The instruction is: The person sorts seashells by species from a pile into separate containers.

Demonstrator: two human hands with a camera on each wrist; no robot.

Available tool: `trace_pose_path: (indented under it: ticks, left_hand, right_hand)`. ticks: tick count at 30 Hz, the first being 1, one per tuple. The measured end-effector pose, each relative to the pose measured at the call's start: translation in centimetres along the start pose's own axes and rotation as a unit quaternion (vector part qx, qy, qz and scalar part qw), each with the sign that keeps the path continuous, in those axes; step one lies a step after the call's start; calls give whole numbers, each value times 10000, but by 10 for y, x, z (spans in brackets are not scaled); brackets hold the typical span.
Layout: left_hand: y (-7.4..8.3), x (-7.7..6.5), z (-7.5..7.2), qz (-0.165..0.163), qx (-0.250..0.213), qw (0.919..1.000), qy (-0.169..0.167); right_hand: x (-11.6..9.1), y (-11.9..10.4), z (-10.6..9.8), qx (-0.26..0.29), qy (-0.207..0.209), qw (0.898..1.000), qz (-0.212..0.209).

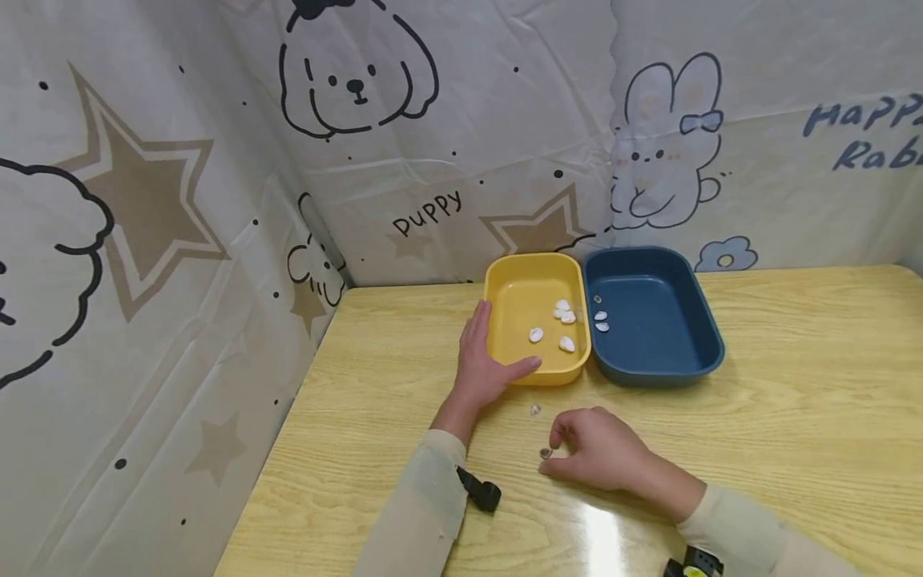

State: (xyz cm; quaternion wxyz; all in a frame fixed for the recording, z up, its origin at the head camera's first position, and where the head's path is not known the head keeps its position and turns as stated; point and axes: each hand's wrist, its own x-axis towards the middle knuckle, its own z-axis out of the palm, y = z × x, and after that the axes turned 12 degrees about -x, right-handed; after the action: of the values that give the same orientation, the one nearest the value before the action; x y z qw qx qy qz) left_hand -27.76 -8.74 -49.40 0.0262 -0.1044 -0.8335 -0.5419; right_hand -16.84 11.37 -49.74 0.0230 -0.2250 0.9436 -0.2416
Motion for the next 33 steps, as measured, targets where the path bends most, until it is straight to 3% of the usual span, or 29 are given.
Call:
trace_pose_path:
  ticks: [7, 16, 22, 33]
  left_hand:
    - [-1, 0, -1, 50, 41, 10000, 10]
    - [0, 0, -1, -1, 40, 10000, 12]
    - [1, 0, 0, 7, 17, 10000, 10]
    - [1, 0, 0, 24, 1, 10000, 13]
  right_hand:
    - [1, -4, 4, -170, 180, 9996, 116]
    - [2, -5, 5, 230, 113, 9997, 60]
    - [2, -9, 4, 200, 81, 9996, 182]
    - [2, -9, 4, 300, 39, 9995, 26]
